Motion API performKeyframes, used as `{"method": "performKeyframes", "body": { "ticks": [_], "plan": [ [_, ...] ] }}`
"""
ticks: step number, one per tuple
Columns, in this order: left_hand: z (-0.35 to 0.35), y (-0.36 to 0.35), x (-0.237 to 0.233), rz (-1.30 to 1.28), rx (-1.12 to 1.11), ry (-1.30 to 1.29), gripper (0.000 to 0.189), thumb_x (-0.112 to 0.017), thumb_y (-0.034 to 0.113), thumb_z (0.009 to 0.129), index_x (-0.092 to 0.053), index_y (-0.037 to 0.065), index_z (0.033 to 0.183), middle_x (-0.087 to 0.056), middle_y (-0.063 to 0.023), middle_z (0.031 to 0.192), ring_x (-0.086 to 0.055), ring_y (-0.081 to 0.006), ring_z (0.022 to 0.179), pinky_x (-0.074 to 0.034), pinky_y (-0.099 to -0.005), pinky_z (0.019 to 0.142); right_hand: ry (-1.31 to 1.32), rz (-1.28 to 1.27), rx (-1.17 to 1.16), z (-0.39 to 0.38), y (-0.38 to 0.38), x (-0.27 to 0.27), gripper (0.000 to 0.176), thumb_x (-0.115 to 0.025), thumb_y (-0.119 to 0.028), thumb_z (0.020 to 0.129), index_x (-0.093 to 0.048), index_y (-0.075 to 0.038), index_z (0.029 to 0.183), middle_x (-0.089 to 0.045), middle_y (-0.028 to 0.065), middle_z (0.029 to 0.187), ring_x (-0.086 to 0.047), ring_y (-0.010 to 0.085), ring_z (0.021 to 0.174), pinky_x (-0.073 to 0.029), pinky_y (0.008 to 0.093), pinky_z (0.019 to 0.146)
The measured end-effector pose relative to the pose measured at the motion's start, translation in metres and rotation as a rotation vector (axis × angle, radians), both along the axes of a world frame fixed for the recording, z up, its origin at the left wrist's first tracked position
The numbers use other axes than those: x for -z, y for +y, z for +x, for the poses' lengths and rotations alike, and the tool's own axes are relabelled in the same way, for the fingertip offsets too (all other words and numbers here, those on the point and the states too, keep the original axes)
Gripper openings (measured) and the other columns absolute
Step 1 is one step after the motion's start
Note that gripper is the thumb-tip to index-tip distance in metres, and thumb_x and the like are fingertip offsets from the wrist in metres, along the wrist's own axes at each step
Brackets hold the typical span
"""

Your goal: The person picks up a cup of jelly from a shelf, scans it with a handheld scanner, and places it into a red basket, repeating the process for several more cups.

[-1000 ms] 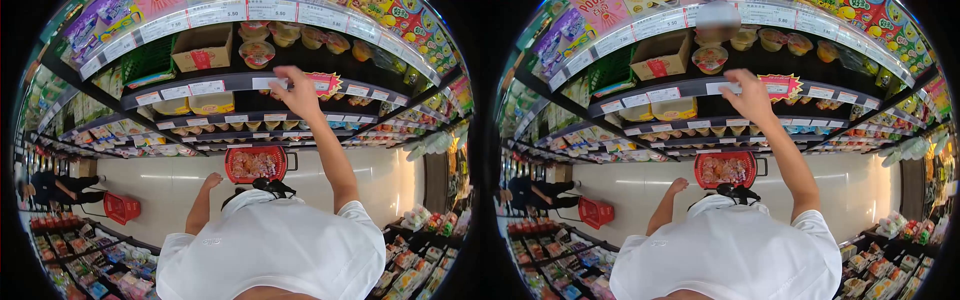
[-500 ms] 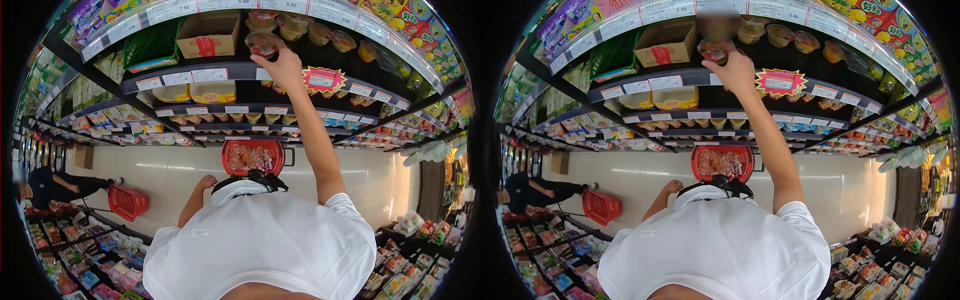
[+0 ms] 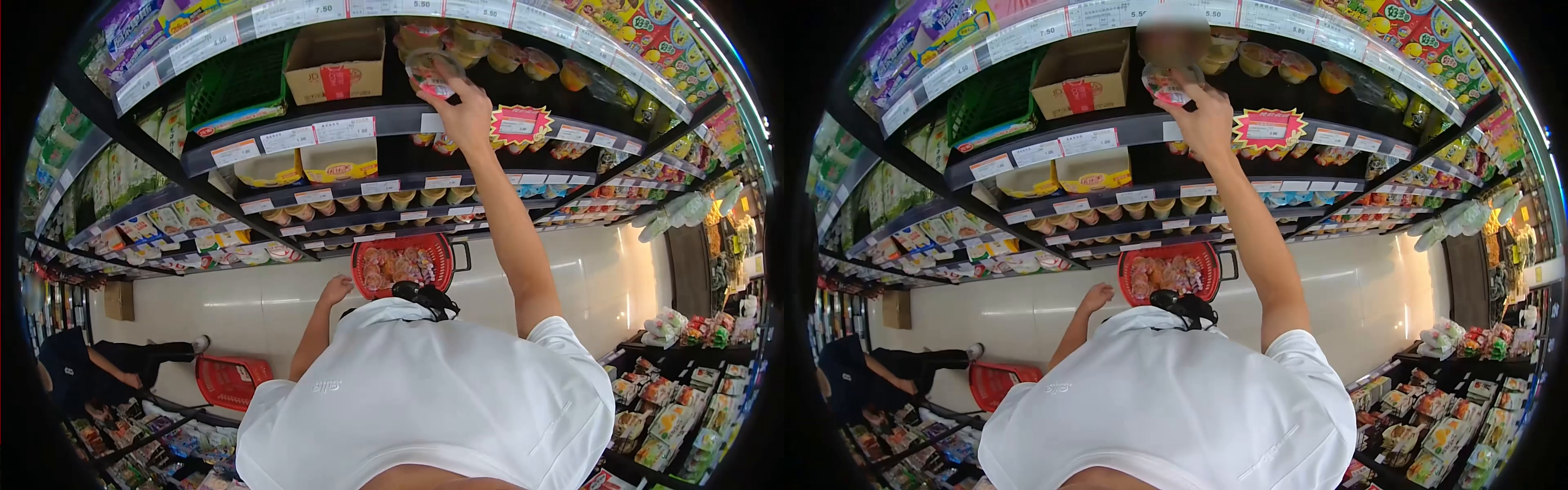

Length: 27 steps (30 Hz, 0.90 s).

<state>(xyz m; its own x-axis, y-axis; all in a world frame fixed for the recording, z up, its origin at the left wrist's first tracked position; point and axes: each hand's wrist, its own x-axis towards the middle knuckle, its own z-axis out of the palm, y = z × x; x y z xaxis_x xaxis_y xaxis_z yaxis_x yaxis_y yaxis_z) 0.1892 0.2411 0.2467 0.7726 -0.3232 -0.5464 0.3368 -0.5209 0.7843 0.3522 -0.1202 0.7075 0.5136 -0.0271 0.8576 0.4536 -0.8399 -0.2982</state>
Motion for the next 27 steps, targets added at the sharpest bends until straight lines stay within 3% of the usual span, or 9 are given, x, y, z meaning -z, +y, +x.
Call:
{"method": "performKeyframes", "body": {
  "ticks": [2,4,6,8,13,17,20,21,27],
  "plan": [
    [0.017,-0.015,-0.021,-0.094,0.024,-0.2,0.036,-0.07,0.022,0.087,-0.063,-0.001,0.115,-0.071,-0.0109,0.099,-0.068,-0.0189,0.09,-0.054,-0.0315,0.079,-0.015,0.058,-0.024,-0.014,0.004,-0.004,0.053,-0.086,-0.017,0.069,-0.071,-0.015,0.119,-0.072,0.0124,0.093,-0.065,0.0294,0.087,-0.05,0.0348,0.082],
    [0.033,-0.041,-0.096,-0.139,0.044,-0.288,0.035,-0.069,0.018,0.09,-0.061,0.0,0.119,-0.071,-0.0096,0.102,-0.067,-0.0174,0.094,-0.053,-0.03,0.081,-0.047,0.05,-0.041,-0.027,0.01,-0.006,0.054,-0.086,-0.014,0.068,-0.072,-0.017,0.119,-0.07,0.0114,0.093,-0.063,0.028,0.087,-0.05,0.0352,0.081],
    [0.045,-0.062,-0.15,-0.365,0.042,-0.338,0.033,-0.068,0.013,0.091,-0.059,-0.001,0.12,-0.069,-0.0072,0.109,-0.065,-0.0145,0.094,-0.052,-0.0287,0.083,-0.08,0.038,-0.059,-0.041,0.016,-0.011,0.054,-0.086,-0.01,0.067,-0.072,-0.018,0.119,-0.068,0.0103,0.094,-0.061,0.0265,0.087,-0.05,0.0355,0.08],
    [0.049,-0.082,-0.237,-0.439,0.085,-0.357,0.031,-0.066,0.009,0.091,-0.059,0.0,0.12,-0.067,-0.0074,0.112,-0.064,-0.0144,0.096,-0.051,-0.0293,0.085,-0.054,0.022,-0.147,-0.059,0.024,-0.011,0.06,-0.082,-0.007,0.061,-0.072,-0.021,0.119,-0.068,0.0084,0.099,-0.061,0.0271,0.091,-0.047,0.0381,0.083],
    [0.051,-0.105,-0.362,-0.656,0.051,-0.847,0.055,-0.073,0.004,0.08,-0.051,0.003,0.131,-0.061,-0.0086,0.124,-0.062,-0.0186,0.109,-0.051,-0.0331,0.089,0.016,-0.011,-0.265,-0.096,0.048,-0.004,0.058,-0.081,-0.006,0.061,-0.073,-0.021,0.116,-0.069,0.0096,0.102,-0.062,0.0294,0.092,-0.048,0.0392,0.081],
    [0.063,-0.114,-0.389,-0.793,-0.095,-0.992,0.09,-0.082,0.003,0.066,-0.035,0.003,0.144,-0.047,-0.0143,0.14,-0.05,-0.0252,0.127,-0.043,-0.0381,0.103,0.059,-0.053,-0.355,-0.118,0.063,0.007,0.058,-0.08,-0.006,0.06,-0.072,-0.02,0.116,-0.069,0.0102,0.102,-0.063,0.0296,0.092,-0.047,0.0408,0.081],
    [0.066,-0.109,-0.406,-0.666,0.002,-1.021,0.091,-0.082,0.005,0.065,-0.036,0.003,0.143,-0.045,-0.0141,0.142,-0.049,-0.0277,0.129,-0.039,-0.0396,0.108,0.096,-0.067,-0.439,-0.126,0.071,0.014,0.061,-0.079,-0.005,0.059,-0.071,-0.02,0.118,-0.069,0.0104,0.101,-0.063,0.0303,0.091,-0.047,0.0413,0.081],
    [0.068,-0.107,-0.4,-0.673,0.018,-0.899,0.094,-0.084,0.007,0.061,-0.038,0.002,0.143,-0.047,-0.0143,0.14,-0.048,-0.0292,0.129,-0.038,-0.0395,0.109,0.119,-0.084,-0.438,-0.128,0.073,0.018,0.063,-0.079,-0.004,0.058,-0.07,-0.018,0.119,-0.068,0.0109,0.101,-0.063,0.0302,0.091,-0.047,0.0418,0.082],
    [0.073,-0.11,-0.395,-0.643,0.023,-0.888,0.095,-0.089,0.011,0.057,-0.042,0.003,0.139,-0.053,-0.0139,0.135,-0.053,-0.027,0.124,-0.041,-0.0384,0.106,0.225,-0.027,-0.437,-0.133,0.077,0.028,0.061,-0.079,-0.006,0.06,-0.07,-0.014,0.12,-0.068,0.0124,0.102,-0.063,0.0316,0.092,-0.046,0.0422,0.084]
  ]
}}
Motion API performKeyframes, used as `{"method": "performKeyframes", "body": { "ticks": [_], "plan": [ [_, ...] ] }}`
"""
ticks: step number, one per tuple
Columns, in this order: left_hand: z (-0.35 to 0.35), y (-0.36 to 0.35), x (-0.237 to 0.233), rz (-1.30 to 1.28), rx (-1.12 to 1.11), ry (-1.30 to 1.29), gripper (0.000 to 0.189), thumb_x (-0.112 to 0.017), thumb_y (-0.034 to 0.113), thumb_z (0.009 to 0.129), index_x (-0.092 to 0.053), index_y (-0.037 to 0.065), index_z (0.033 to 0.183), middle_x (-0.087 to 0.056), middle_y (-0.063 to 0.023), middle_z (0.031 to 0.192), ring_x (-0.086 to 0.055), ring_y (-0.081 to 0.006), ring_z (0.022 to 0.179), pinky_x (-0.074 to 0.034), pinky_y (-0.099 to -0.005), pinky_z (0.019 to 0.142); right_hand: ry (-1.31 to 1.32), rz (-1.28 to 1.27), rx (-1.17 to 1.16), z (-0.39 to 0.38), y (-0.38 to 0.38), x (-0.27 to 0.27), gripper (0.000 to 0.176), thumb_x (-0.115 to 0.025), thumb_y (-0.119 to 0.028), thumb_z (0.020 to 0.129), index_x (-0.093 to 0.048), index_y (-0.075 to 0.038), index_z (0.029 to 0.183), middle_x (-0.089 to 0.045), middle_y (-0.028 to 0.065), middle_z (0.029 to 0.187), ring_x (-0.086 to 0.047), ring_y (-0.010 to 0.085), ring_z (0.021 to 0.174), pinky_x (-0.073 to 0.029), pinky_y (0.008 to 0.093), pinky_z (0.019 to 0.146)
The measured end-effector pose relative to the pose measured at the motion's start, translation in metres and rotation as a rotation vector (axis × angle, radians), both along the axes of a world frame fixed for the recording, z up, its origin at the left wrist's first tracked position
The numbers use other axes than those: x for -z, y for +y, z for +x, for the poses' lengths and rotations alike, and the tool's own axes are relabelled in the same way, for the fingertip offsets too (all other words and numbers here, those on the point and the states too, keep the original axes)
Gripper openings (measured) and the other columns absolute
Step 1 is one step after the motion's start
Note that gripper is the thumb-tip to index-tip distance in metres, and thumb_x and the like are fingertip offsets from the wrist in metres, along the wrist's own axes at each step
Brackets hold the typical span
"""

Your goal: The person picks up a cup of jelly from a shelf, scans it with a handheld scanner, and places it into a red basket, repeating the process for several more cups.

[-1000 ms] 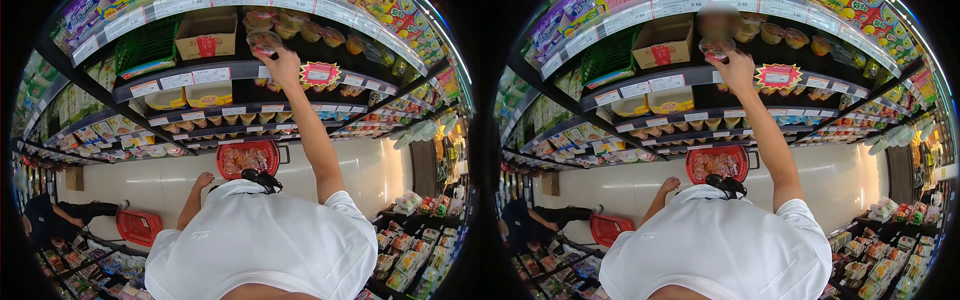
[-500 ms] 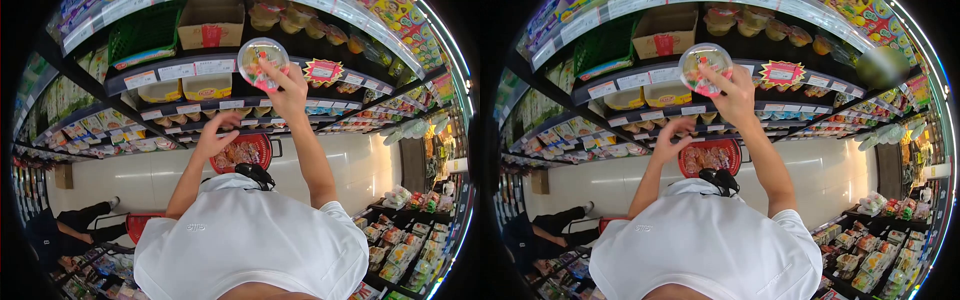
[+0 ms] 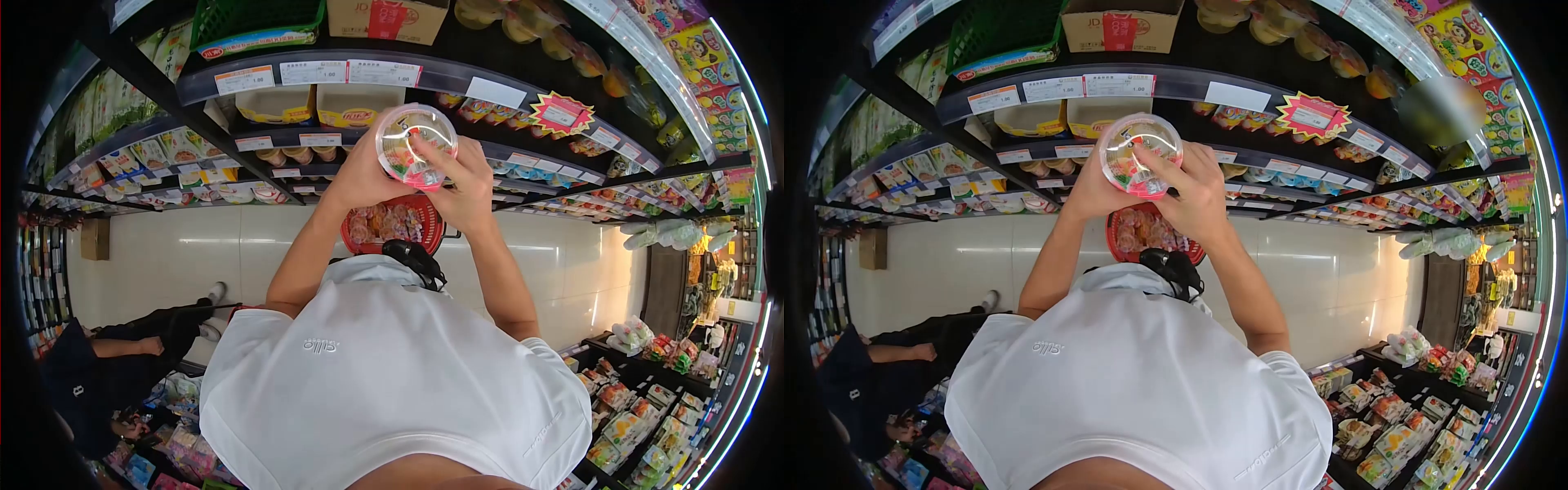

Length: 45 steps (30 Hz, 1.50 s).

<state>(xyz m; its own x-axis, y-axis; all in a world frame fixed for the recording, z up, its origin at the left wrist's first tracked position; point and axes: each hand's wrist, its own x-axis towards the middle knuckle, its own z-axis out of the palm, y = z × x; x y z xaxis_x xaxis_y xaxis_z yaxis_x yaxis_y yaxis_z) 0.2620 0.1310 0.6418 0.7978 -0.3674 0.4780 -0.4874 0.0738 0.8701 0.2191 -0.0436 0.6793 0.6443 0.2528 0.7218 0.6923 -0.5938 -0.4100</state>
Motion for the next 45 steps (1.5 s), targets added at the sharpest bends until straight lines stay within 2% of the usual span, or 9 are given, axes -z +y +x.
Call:
{"method": "performKeyframes", "body": {
  "ticks": [4,7,9,10,13,19,37,42,45],
  "plan": [
    [-0.002,-0.008,0.005,-0.087,-0.074,0.081,0.088,-0.091,0.012,0.058,-0.048,0.003,0.134,-0.059,-0.0123,0.129,-0.058,-0.0239,0.117,-0.045,-0.0365,0.1,0.114,-0.05,-0.048,0.0,-0.007,0.003,0.06,-0.083,-0.017,0.065,-0.068,-0.014,0.122,-0.068,0.0136,0.106,-0.063,0.033,0.097,-0.046,0.0434,0.087],
    [0.001,-0.006,0.012,-0.097,-0.099,0.084,0.082,-0.09,0.011,0.059,-0.051,0.003,0.131,-0.061,-0.0111,0.126,-0.06,-0.0222,0.114,-0.047,-0.0352,0.098,0.285,-0.055,-0.101,-0.003,-0.005,-0.009,0.067,-0.086,-0.034,0.066,-0.066,-0.014,0.126,-0.061,0.0206,0.125,-0.059,0.037,0.108,-0.045,0.0456,0.092],
    [0.0,-0.008,0.018,-0.141,-0.103,0.1,0.078,-0.089,0.015,0.06,-0.053,0.002,0.129,-0.06,-0.0126,0.126,-0.06,-0.0232,0.114,-0.047,-0.0358,0.097,0.24,-0.162,-0.059,-0.002,-0.002,-0.018,0.083,-0.086,-0.047,0.064,-0.059,-0.013,0.134,-0.04,0.0296,0.145,-0.05,0.0427,0.122,-0.041,0.0474,0.1],
    [0.002,-0.009,0.018,-0.08,-0.13,0.007,0.077,-0.088,0.018,0.062,-0.053,0.002,0.128,-0.06,-0.0135,0.125,-0.06,-0.0248,0.113,-0.047,-0.0361,0.097,0.197,-0.185,0.073,0.0,0.002,-0.024,0.094,-0.079,-0.058,0.067,-0.05,-0.011,0.143,-0.019,0.0311,0.156,-0.036,0.0442,0.138,-0.032,0.0472,0.109],
    [-0.002,-0.022,0.021,0.03,-0.166,-0.082,0.07,-0.082,0.026,0.068,-0.052,0.002,0.128,-0.061,-0.0158,0.122,-0.061,-0.0308,0.113,-0.047,-0.0373,0.097,0.096,-0.248,0.097,0.011,0.012,-0.027,0.094,-0.073,-0.059,0.074,-0.042,-0.009,0.148,-0.016,0.0324,0.157,-0.028,0.0465,0.141,-0.025,0.0506,0.113],
    [-0.007,-0.046,0.051,-0.041,-0.116,-0.077,0.061,-0.076,0.024,0.075,-0.053,0.004,0.127,-0.061,-0.0156,0.121,-0.061,-0.0311,0.112,-0.047,-0.0388,0.096,0.122,-0.353,0.117,0.017,0.033,-0.009,0.085,-0.054,-0.067,0.085,-0.038,-0.01,0.147,-0.021,0.0329,0.153,-0.027,0.0467,0.141,-0.023,0.0578,0.112],
    [-0.024,-0.068,0.071,-0.081,-0.306,0.044,0.055,-0.069,0.023,0.081,-0.051,0.003,0.129,-0.059,-0.0147,0.124,-0.059,-0.0284,0.115,-0.046,-0.0389,0.099,0.123,-0.35,0.098,-0.011,0.017,-0.001,0.082,-0.049,-0.07,0.086,-0.05,-0.005,0.135,-0.035,0.0261,0.148,-0.043,0.0419,0.129,-0.036,0.0515,0.1],
    [-0.022,-0.08,0.077,-0.098,-0.41,0.094,0.053,-0.067,0.023,0.083,-0.05,0.002,0.129,-0.058,-0.0144,0.126,-0.058,-0.0276,0.116,-0.045,-0.039,0.099,0.041,-0.434,-0.053,-0.025,0.02,-0.011,0.088,-0.055,-0.074,0.076,-0.052,-0.008,0.134,-0.036,0.0244,0.15,-0.045,0.0389,0.129,-0.036,0.0521,0.099],
    [-0.027,-0.083,0.084,-0.106,-0.473,0.138,0.052,-0.066,0.022,0.084,-0.05,0.002,0.13,-0.058,-0.0143,0.126,-0.058,-0.0272,0.116,-0.045,-0.039,0.1,0.036,-0.519,-0.164,-0.035,0.026,-0.016,0.084,-0.056,-0.072,0.079,-0.053,-0.009,0.133,-0.04,0.0228,0.148,-0.047,0.0363,0.128,-0.037,0.051,0.1]
  ]
}}
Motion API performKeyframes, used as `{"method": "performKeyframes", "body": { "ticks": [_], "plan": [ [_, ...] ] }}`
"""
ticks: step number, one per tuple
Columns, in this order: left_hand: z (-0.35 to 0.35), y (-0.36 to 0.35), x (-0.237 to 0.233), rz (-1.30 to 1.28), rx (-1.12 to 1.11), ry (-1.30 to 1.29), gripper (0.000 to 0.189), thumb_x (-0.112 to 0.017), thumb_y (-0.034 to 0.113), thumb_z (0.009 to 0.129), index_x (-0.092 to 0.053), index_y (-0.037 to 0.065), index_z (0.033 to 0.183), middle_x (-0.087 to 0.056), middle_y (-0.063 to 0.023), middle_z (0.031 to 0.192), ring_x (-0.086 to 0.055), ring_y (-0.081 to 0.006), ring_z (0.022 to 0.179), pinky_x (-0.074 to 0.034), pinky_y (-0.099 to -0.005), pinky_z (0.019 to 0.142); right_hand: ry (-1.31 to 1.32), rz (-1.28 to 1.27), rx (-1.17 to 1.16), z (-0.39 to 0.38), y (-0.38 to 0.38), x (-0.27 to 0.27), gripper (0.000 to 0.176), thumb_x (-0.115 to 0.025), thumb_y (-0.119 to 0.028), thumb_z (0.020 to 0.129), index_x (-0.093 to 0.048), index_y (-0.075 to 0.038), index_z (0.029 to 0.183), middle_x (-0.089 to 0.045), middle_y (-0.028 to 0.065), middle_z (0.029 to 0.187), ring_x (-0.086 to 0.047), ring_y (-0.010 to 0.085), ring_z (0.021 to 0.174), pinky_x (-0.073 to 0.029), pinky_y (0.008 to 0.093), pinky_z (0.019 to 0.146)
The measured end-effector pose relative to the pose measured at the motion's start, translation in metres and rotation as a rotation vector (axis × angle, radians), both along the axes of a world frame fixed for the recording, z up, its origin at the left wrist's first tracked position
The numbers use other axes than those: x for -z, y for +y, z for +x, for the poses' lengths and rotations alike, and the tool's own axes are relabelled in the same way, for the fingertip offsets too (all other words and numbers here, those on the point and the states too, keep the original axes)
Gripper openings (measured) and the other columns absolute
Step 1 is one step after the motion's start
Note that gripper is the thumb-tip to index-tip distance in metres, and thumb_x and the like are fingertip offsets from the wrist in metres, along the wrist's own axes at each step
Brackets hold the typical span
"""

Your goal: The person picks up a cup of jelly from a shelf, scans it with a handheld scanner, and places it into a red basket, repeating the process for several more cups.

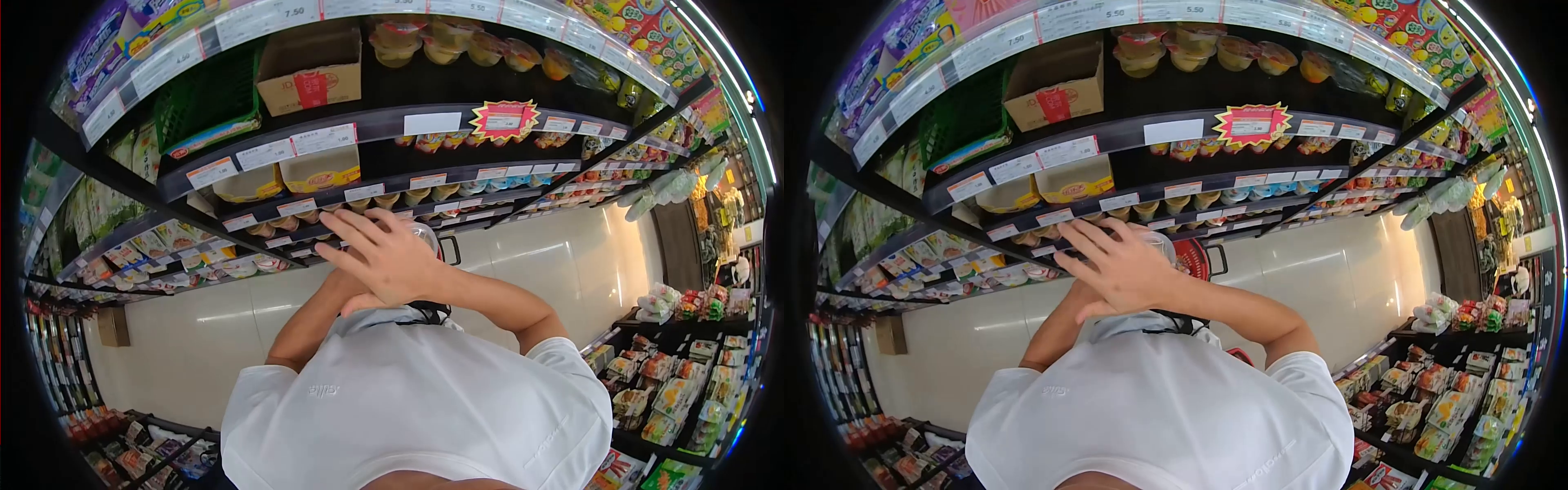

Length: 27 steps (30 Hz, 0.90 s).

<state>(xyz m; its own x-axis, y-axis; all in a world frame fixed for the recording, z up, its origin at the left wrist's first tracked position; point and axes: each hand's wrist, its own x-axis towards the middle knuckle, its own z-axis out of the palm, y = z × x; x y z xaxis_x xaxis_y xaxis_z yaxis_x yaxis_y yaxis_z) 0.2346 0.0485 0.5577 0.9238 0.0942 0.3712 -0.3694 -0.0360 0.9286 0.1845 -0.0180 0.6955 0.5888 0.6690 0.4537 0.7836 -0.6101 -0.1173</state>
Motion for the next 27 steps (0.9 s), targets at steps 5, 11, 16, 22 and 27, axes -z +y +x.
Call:
{"method": "performKeyframes", "body": {
  "ticks": [5,11,16,22,27],
  "plan": [
    [-0.005,0.004,0.014,-0.02,-0.106,0.082,0.05,-0.064,0.022,0.086,-0.049,0.002,0.13,-0.057,-0.014,0.127,-0.057,-0.0264,0.117,-0.044,-0.039,0.101,-0.024,-0.053,-0.073,-0.002,0.005,0.001,0.076,-0.051,-0.07,0.084,-0.061,-0.005,0.122,-0.052,0.0228,0.137,-0.05,0.0357,0.125,-0.039,0.0497,0.099],
    [-0.03,0.016,0.033,-0.042,-0.213,0.177,0.048,-0.062,0.022,0.088,-0.049,0.002,0.131,-0.056,-0.0137,0.129,-0.057,-0.0255,0.118,-0.044,-0.039,0.101,-0.115,-0.22,-0.068,-0.004,0.02,0.017,0.06,-0.063,-0.056,0.082,-0.063,-0.002,0.11,-0.064,0.0173,0.113,-0.061,0.0299,0.102,-0.047,0.0411,0.084],
    [-0.04,0.021,0.046,-0.065,-0.289,0.241,0.047,-0.06,0.021,0.09,-0.048,0.002,0.131,-0.056,-0.0135,0.13,-0.056,-0.0247,0.119,-0.044,-0.0391,0.102,-0.034,-0.254,-0.057,-0.004,0.027,0.016,0.054,-0.064,-0.051,0.083,-0.066,0.001,0.1,-0.068,0.0141,0.091,-0.063,0.0272,0.086,-0.048,0.039,0.079],
    [-0.028,0.05,-0.041,0.378,0.354,-0.18,0.055,-0.074,0.02,0.076,-0.054,0.004,0.124,-0.06,-0.0146,0.119,-0.062,-0.0302,0.108,-0.05,-0.0398,0.09,-0.016,-0.358,-0.02,-0.009,0.045,0.02,0.055,-0.056,-0.052,0.09,-0.068,0.002,0.086,-0.067,0.013,0.079,-0.064,0.0265,0.078,-0.047,0.0388,0.075],
    [-0.032,0.044,-0.082,0.492,0.479,-0.303,0.058,-0.081,0.016,0.068,-0.056,0.006,0.118,-0.062,-0.0131,0.113,-0.064,-0.0318,0.099,-0.054,-0.0405,0.078,0.174,-0.511,-0.104,-0.024,0.083,0.04,0.059,-0.049,-0.055,0.093,-0.069,-0.001,0.079,-0.068,0.0108,0.075,-0.064,0.0254,0.071,-0.047,0.0384,0.066]
  ]
}}
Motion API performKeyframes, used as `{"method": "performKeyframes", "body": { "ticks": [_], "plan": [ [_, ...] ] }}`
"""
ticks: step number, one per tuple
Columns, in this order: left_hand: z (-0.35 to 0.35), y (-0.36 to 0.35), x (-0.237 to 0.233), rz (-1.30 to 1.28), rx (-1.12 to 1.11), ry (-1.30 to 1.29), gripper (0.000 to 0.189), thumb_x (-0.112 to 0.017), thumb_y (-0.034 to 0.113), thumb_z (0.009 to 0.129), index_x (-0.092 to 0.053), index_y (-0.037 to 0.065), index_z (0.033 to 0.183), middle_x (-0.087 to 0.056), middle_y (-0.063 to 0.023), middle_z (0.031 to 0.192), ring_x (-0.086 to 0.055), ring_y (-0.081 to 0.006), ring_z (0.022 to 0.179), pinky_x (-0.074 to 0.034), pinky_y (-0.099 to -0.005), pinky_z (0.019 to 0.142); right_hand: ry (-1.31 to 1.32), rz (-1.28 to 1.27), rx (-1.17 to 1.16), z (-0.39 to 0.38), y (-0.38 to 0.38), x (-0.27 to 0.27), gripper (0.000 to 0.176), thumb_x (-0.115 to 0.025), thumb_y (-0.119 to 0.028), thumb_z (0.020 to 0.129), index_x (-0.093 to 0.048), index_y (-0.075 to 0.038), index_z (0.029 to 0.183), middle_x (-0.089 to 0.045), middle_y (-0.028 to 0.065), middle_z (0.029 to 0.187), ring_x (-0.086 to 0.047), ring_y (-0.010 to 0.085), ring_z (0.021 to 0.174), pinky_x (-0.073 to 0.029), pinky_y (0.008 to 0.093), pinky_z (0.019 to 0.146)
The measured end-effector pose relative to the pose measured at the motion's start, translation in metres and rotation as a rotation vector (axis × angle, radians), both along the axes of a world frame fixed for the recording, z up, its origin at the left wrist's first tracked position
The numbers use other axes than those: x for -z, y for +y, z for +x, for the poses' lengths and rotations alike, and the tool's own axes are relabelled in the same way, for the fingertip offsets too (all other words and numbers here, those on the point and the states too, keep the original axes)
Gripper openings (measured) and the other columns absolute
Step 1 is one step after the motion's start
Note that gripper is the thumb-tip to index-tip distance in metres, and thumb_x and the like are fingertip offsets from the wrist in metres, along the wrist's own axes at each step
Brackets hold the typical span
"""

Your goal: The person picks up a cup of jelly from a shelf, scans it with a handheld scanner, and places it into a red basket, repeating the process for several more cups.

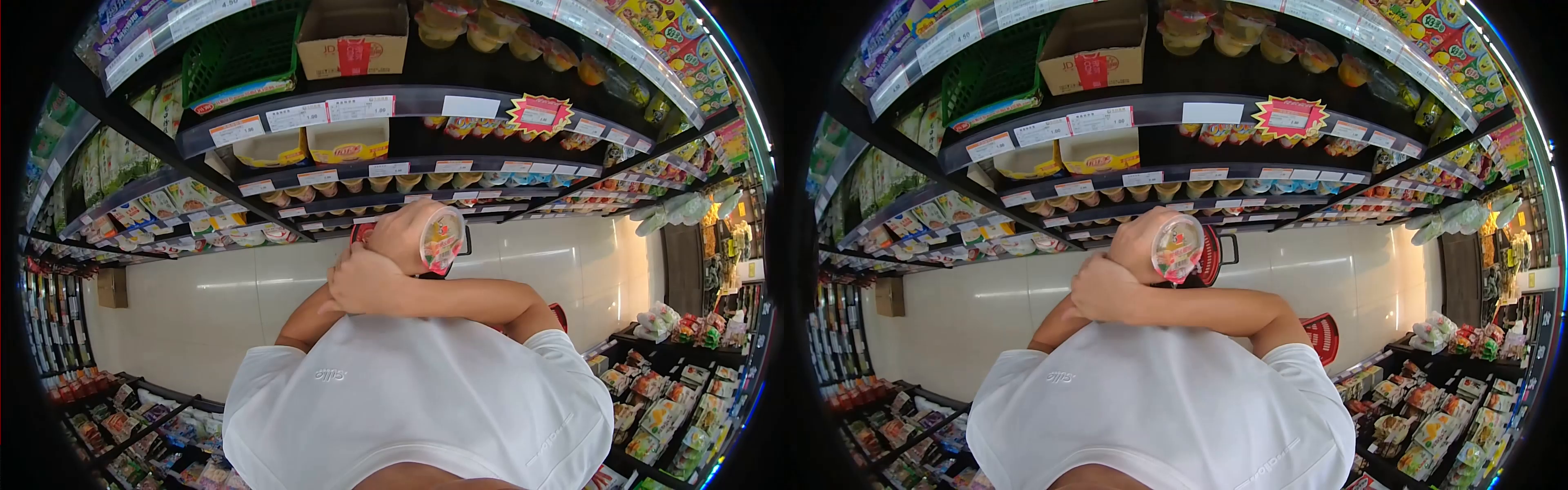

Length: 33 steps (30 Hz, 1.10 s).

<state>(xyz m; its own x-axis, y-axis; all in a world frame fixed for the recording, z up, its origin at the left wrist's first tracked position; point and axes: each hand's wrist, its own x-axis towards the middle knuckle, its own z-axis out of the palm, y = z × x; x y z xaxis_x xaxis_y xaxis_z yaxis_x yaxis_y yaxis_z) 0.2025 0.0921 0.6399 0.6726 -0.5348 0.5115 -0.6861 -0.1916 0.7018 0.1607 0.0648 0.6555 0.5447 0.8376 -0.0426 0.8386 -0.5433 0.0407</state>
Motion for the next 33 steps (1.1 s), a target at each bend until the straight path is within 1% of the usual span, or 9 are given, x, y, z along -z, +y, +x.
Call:
{"method": "performKeyframes", "body": {
  "ticks": [5,15,18,20,23,27,29,30,33],
  "plan": [
    [-0.002,-0.011,-0.007,-0.073,0.09,-0.039,0.058,-0.084,0.015,0.063,-0.058,0.007,0.114,-0.064,-0.0114,0.107,-0.064,-0.0321,0.097,-0.055,-0.0409,0.072,0.272,-0.025,-0.012,-0.016,0.036,0.02,0.064,-0.043,-0.061,0.094,-0.072,-0.005,0.082,-0.071,0.0072,0.079,-0.068,0.0232,0.071,-0.049,0.0403,0.061],
    [0.006,-0.005,0.001,-0.258,0.065,0.078,0.071,-0.092,0.019,0.057,-0.058,0.005,0.119,-0.066,-0.0129,0.111,-0.068,-0.0275,0.097,-0.055,-0.0348,0.084,0.366,-0.028,-0.02,-0.015,0.039,0.027,0.066,-0.043,-0.062,0.094,-0.071,-0.008,0.067,-0.07,0.0075,0.08,-0.067,0.0248,0.065,-0.05,0.0418,0.059],
    [0.014,0.006,0.006,-0.333,-0.005,0.016,0.075,-0.091,0.015,0.058,-0.056,0.003,0.123,-0.065,-0.0136,0.113,-0.067,-0.0262,0.1,-0.052,-0.0337,0.09,0.164,0.129,-0.12,-0.018,0.031,0.039,0.059,-0.049,-0.056,0.093,-0.067,-0.006,0.068,-0.066,0.0056,0.072,-0.064,0.0248,0.063,-0.05,0.0388,0.063],
    [0.019,0.011,0.013,-0.392,-0.044,0.034,0.077,-0.091,0.014,0.057,-0.056,0.001,0.123,-0.065,-0.0137,0.114,-0.066,-0.0247,0.101,-0.051,-0.0338,0.091,-0.021,0.329,-0.154,-0.018,0.025,0.045,0.033,-0.061,-0.036,0.084,-0.067,-0.005,0.076,-0.066,0.006,0.074,-0.065,0.0247,0.074,-0.049,0.0378,0.071],
    [0.029,0.02,0.028,-0.462,-0.102,0.097,0.082,-0.093,0.014,0.054,-0.054,-0.001,0.124,-0.064,-0.0125,0.116,-0.064,-0.0211,0.104,-0.05,-0.0339,0.094,-0.036,0.551,-0.353,-0.01,0.003,0.028,0.023,-0.065,-0.026,0.076,-0.062,-0.003,0.077,-0.064,0.0081,0.078,-0.063,0.0246,0.078,-0.048,0.0361,0.078],
    [0.027,0.017,0.039,-0.464,-0.142,0.31,0.081,-0.091,0.016,0.058,-0.053,0.0,0.128,-0.062,-0.0119,0.121,-0.062,-0.0191,0.11,-0.048,-0.0323,0.096,-0.184,0.749,-0.062,0.0,-0.037,-0.044,0.047,-0.078,-0.036,0.07,-0.061,-0.002,0.098,-0.063,0.0147,0.108,-0.061,0.0298,0.103,-0.045,0.0449,0.095],
    [0.029,-0.007,0.065,-0.542,-0.473,-0.121,0.078,-0.084,0.022,0.07,-0.048,-0.001,0.134,-0.061,-0.0142,0.125,-0.062,-0.0205,0.111,-0.048,-0.0327,0.096,-0.232,0.691,0.162,0.017,-0.053,-0.065,0.081,-0.076,-0.05,0.071,-0.052,0.004,0.126,-0.05,0.0233,0.136,-0.05,0.0358,0.126,-0.034,0.0517,0.108],
    [0.028,0.002,0.051,-0.542,-0.471,-0.121,0.078,-0.084,0.022,0.07,-0.048,-0.001,0.134,-0.061,-0.0142,0.125,-0.062,-0.0205,0.111,-0.048,-0.0327,0.096,-0.233,0.69,0.163,0.025,-0.056,-0.061,0.081,-0.076,-0.05,0.071,-0.052,0.004,0.126,-0.05,0.0233,0.136,-0.05,0.0358,0.126,-0.034,0.0517,0.108],
    [0.028,0.027,0.03,-0.364,-0.236,0.124,0.071,-0.074,0.025,0.081,-0.042,-0.003,0.139,-0.06,-0.0159,0.126,-0.064,-0.0236,0.11,-0.05,-0.0343,0.093,-0.261,0.609,0.359,0.045,-0.065,-0.035,0.106,-0.067,-0.064,0.076,-0.032,0.009,0.144,-0.03,0.027,0.153,-0.032,0.039,0.141,-0.022,0.0539,0.115]
  ]
}}
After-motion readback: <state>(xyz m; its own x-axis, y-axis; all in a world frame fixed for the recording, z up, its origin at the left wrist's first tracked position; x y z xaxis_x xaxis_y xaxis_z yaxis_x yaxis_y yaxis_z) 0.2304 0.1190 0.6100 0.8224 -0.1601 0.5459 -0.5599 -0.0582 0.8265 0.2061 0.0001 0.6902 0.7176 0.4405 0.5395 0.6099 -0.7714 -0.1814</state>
